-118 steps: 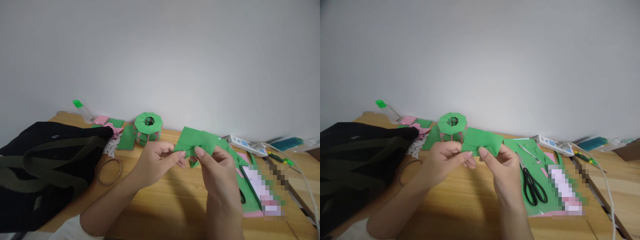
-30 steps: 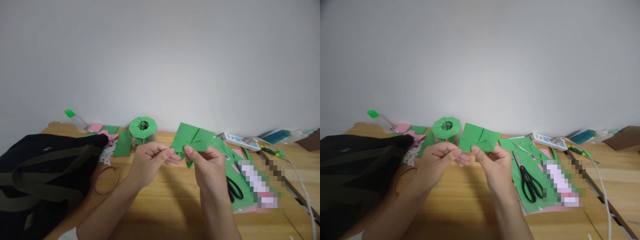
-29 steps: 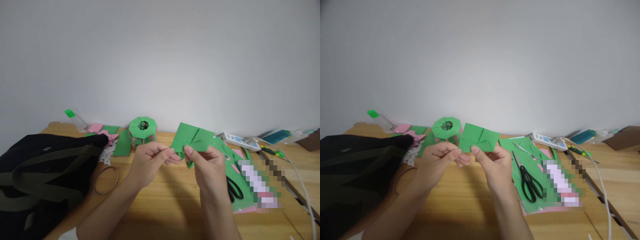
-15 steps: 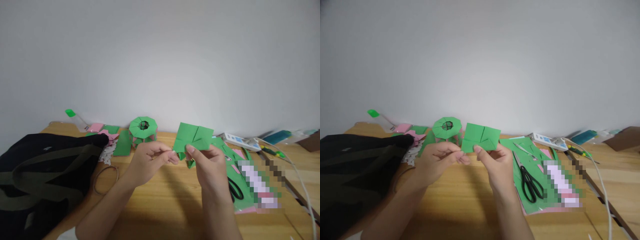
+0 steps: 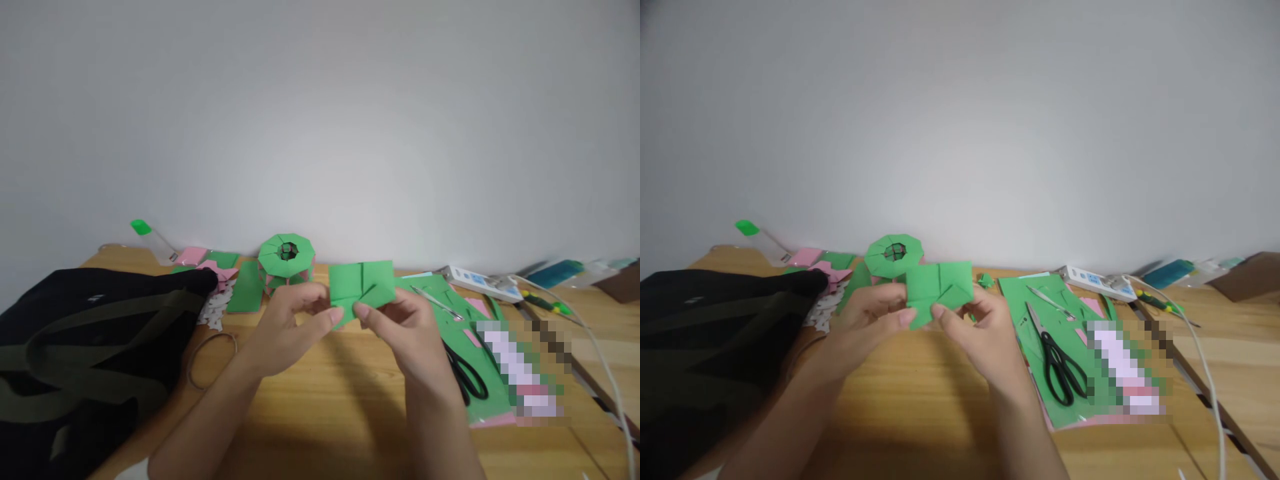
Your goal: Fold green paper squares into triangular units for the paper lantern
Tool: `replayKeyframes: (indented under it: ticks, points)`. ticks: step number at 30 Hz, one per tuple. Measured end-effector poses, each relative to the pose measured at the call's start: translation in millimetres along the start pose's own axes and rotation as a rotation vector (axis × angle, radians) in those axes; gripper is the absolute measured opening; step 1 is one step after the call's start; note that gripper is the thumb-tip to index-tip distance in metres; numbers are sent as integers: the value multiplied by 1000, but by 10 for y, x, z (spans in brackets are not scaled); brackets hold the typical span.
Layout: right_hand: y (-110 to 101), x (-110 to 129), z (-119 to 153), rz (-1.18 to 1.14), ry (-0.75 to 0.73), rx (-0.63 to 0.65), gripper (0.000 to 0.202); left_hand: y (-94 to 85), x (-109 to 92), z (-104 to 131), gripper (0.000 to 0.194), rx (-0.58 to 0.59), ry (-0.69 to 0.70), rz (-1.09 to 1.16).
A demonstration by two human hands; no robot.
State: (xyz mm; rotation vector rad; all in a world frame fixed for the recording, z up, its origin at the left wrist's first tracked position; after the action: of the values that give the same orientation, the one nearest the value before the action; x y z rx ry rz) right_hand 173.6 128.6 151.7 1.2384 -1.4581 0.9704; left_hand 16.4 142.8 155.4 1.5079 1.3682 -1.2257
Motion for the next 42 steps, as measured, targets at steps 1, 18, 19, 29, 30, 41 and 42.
replayKeyframes:
  ticks: [1,18,19,29,30,41,42]
  points:
    - [15,-2,8,48,6,61,8,-4,19,-9,19,-36,-26,27]
    - [-26,34,-3,100,-52,83,26,-25,77,-21,23,-156,-25,65]
    - [-19,40,-1,114,-56,103,26,-21,68,-22,26,-133,-17,48]
    - [20,74,38,153,-69,175,26,-24,61,6,16,-196,41,-15]
    - [12,52,37,139,-49,164,24,-30,66,14,16,-227,49,-37]
    - [-12,-27,23,1,106,96,21,-34,76,14,11,-389,-3,-18]
    - [-9,-24,19,14,94,103,22,-36,81,13,11,-394,-26,5]
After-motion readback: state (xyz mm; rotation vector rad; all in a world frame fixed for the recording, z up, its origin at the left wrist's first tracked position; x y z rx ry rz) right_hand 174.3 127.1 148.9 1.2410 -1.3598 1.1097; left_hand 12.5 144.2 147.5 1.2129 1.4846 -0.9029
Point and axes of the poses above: each hand's wrist, its own z-axis away from the middle knuckle, its own y-axis out of the palm, x = y × z, the point moved 3 cm from there along -z, towards the middle knuckle, and after that the axes turned 13 degrees about -x, right-handed, at the moved point
